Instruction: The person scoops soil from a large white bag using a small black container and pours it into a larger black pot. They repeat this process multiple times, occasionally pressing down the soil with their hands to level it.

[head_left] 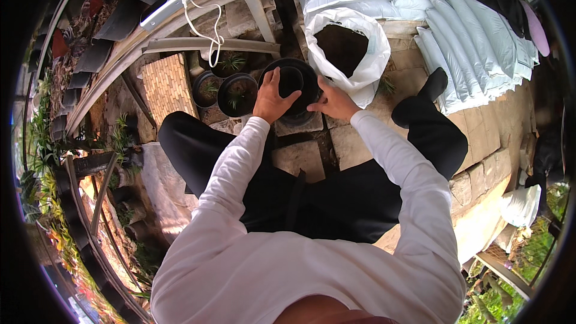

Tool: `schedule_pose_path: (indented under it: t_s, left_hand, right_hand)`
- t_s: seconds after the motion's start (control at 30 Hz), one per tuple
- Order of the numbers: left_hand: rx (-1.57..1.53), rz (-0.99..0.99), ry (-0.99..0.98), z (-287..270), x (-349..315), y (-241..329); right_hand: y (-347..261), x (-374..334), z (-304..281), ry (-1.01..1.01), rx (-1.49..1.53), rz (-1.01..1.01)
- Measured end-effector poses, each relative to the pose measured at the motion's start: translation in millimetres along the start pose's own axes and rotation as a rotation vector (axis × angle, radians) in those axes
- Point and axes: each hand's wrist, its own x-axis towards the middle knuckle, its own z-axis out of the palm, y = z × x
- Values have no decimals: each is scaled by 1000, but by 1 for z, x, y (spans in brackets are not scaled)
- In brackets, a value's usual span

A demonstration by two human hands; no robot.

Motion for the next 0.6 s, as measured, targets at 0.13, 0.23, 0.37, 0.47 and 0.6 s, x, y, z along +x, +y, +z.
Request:
schedule_pose_path:
  t_s: [0.13, 0.23, 0.37, 0.47, 0.6]
  left_hand:
    - [-52, 51, 97, -2, 0, 10]
    - [0, -7, -23, 3, 0, -2]
    - [-26, 45, 65, 0, 0, 11]
    - [-43, 28, 10, 7, -1, 3]
    - [-22, 35, -26, 8, -3, 9]
  right_hand:
    - [0, 0, 0, -20, 15, -30]
    - [-3, 0, 1, -3, -8, -38]
    - [-3, 0, -2, -4, -5, -20]
    - [-2, -1, 2, 12, -14, -45]
    - [-7, -2, -4, -15, 90, -84]
